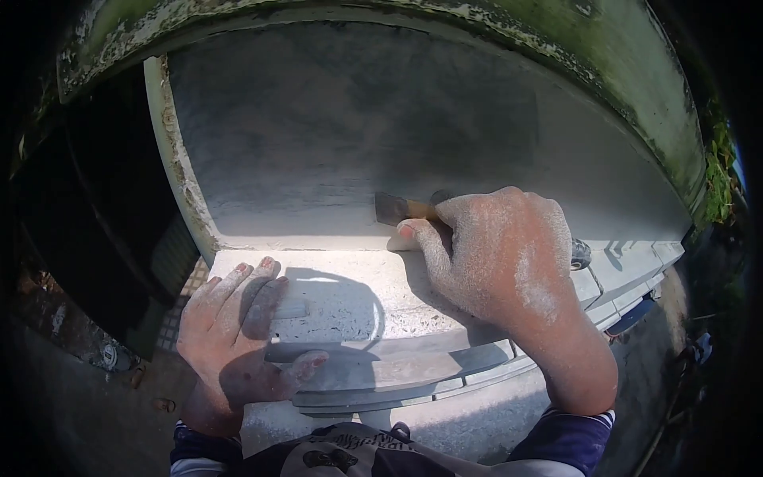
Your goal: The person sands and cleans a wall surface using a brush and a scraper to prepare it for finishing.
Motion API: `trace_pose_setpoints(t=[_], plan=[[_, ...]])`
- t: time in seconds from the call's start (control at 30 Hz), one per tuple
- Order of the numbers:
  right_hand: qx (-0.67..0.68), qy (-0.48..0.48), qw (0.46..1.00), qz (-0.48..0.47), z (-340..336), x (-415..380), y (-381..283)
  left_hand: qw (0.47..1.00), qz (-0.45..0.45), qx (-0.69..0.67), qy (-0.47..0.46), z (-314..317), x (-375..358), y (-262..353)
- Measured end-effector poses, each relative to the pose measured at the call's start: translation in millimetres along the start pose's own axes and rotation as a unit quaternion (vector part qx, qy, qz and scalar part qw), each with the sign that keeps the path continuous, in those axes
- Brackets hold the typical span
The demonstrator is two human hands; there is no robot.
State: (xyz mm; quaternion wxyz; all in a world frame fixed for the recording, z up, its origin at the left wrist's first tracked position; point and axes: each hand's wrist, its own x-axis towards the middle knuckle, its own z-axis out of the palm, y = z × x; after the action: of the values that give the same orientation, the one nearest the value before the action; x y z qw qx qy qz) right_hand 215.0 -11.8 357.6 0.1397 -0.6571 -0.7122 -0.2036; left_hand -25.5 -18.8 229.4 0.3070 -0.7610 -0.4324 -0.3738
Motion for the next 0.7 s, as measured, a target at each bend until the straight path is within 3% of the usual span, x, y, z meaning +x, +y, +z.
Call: trace_pose_setpoints(t=[0.13, 0.3, 0.37, 0.47, 0.57, 0.67, 0.7], plan=[[-0.005, 0.042, 0.999, 0.000, 3.1, 4.2, 11.4, 1.000, -0.015, 0.008, -0.016, -5.2, 0.1, 5.0], [-0.018, -0.011, 0.999, -0.024, 1.5, 1.8, 3.8, 1.000, 0.005, 0.009, 0.007, 3.0, -1.7, -0.6], [0.007, 0.049, 0.999, -0.003, -0.6, 3.5, 18.2, 1.000, 0.008, 0.027, 0.007, 7.1, -7.5, -2.6], [-0.010, 0.060, 0.998, -0.032, 14.9, 5.2, 17.9, 0.999, 0.001, -0.001, 0.046, 6.9, -0.2, 5.0], [-0.042, -0.001, 0.998, -0.049, 7.4, 1.4, -0.7, 1.000, 0.007, 0.024, -0.004, 1.9, -2.4, -0.8], [0.020, 0.047, 0.999, 0.013, -2.6, 2.1, 15.6, 1.000, 0.009, 0.020, -0.014, 2.3, -3.0, -2.7], [0.011, 0.095, 0.995, -0.007, 0.2, 4.6, 20.9, 1.000, 0.007, 0.020, -0.010, 2.5, -3.0, -3.3]])
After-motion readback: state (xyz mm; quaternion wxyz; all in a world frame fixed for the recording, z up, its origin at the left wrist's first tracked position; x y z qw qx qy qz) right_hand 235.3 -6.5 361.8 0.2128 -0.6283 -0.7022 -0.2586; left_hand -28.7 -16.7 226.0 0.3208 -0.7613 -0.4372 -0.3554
